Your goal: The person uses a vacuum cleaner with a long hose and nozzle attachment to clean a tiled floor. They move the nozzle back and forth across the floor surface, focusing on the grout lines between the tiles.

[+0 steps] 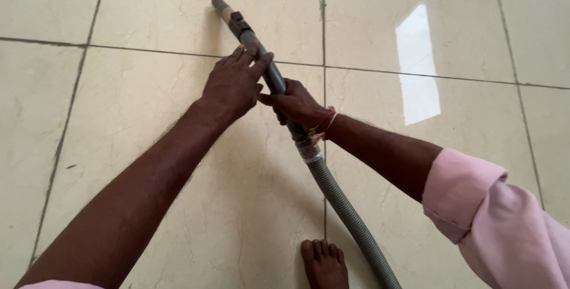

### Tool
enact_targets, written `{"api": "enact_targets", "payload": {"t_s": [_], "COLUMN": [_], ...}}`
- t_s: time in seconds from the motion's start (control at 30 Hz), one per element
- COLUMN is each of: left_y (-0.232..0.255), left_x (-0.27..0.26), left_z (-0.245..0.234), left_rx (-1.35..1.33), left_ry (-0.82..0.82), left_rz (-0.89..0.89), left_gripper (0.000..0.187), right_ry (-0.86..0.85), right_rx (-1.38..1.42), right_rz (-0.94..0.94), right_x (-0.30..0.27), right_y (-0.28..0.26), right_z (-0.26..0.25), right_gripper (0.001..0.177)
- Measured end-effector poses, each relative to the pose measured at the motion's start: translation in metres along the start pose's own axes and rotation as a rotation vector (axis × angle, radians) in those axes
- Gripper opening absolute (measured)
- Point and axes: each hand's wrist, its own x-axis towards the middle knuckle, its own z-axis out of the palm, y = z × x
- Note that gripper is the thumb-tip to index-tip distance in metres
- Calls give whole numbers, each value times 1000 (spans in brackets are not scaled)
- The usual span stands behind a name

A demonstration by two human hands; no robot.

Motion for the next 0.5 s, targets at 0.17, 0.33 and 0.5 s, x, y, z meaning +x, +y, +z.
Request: {"api": "enact_targets", "payload": {"t_s": [0.17,0.33,0.5], "left_y": [-18,-40,-22], "left_x": [-17,-66,-103], "left_z": [-22,-35,-35], "left_rx": [78,242,245], "left_ry": [-67,-475,-491], "left_rz": [-33,-90,-151], "left_gripper": [47,22,71], "right_ry": [-92,-260,-298], "right_rx": [-135,-280,-367], "right_rz": [-4,-55,-143], "right_x": [11,4,-21], "right_y": [8,23,21], "right_z": [18,73,76], "right_gripper": [40,43,42]}}
